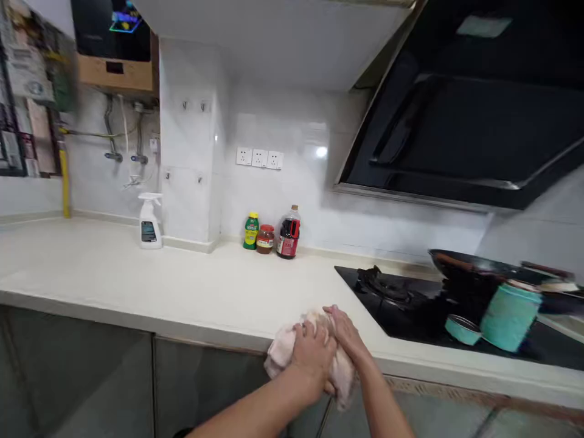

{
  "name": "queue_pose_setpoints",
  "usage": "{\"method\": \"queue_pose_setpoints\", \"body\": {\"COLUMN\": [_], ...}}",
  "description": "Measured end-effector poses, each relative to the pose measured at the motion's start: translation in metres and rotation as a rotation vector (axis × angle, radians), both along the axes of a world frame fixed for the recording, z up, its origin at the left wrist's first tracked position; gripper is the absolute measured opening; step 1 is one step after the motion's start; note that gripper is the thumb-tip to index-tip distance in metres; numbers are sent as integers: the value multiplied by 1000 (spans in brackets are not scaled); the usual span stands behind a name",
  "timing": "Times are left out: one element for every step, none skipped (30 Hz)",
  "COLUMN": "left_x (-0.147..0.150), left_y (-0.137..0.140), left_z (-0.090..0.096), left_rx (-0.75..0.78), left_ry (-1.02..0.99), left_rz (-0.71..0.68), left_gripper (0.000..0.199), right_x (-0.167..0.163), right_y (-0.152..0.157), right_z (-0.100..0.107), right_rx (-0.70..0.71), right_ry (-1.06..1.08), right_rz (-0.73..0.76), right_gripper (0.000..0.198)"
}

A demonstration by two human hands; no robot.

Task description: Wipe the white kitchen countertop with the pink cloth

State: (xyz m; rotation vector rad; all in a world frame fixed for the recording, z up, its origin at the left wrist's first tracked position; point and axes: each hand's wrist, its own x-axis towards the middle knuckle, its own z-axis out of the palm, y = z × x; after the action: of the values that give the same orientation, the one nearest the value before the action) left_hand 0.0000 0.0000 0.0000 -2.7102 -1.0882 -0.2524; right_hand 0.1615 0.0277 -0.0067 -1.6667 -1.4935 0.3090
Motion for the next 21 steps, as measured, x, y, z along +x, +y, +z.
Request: {"method": "queue_pose_setpoints", "body": {"left_x": [-1,-3,-6,-11,-17,-25,-33,-42,-51,-60,-69,-80,-91,-104,-118,-133,-149,-164,-178,-190,-198], "left_y": [-1,-1,-1,-1,-1,-1,0,1,3,5,7,10,12,15,18,21,25,28,32,35,38], "left_z": [2,3,5,6,8,9,10,11,12,13,13,14,15,16,18,21,24,27,31,34,36], "left_rx": [27,51,72,91,113,128,134,134,126,114,97,78,55,33,14,0,-13,-27,-43,-58,-74], "left_ry": [-28,-52,-72,-88,-104,-110,-110,-103,-93,-83,-74,-67,-61,-58,-60,-63,-67,-70,-73,-74,-74], "left_rz": [-24,-47,-70,-94,-127,-155,-173,-183,-185,-179,-164,-138,-101,-56,-7,42,88,129,165,194,217], "left_gripper": [104,89,76,68,60,58,60,64,68,72,75,78,81,85,88,91,93,96,98,101,104], "right_x": [2,4,5,5,4,2,-1,-4,-6,-8,-8,-7,-5,-2,2,7,11,13,12,7,-2], "right_y": [-1,-1,-2,-3,-4,-5,-6,-7,-7,-8,-8,-9,-9,-10,-12,-13,-16,-18,-20,-22,-23], "right_z": [-1,-1,-2,-3,-4,-4,-5,-6,-6,-6,-6,-6,-5,-4,-3,-1,1,3,5,8,11], "right_rx": [-2,-2,-1,1,6,13,20,27,35,42,50,58,67,78,89,103,118,137,160,187,218], "right_ry": [-15,-31,-50,-71,-96,-121,-144,-164,-180,-192,-201,-205,-202,-194,-180,-163,-144,-126,-112,-102,-96], "right_rz": [-3,-4,-1,3,8,16,28,42,57,73,91,109,124,135,140,138,128,114,98,82,72], "right_gripper": [80,80,79,77,74,71,67,65,63,62,62,62,63,63,63,64,64,64,64,62,60]}}
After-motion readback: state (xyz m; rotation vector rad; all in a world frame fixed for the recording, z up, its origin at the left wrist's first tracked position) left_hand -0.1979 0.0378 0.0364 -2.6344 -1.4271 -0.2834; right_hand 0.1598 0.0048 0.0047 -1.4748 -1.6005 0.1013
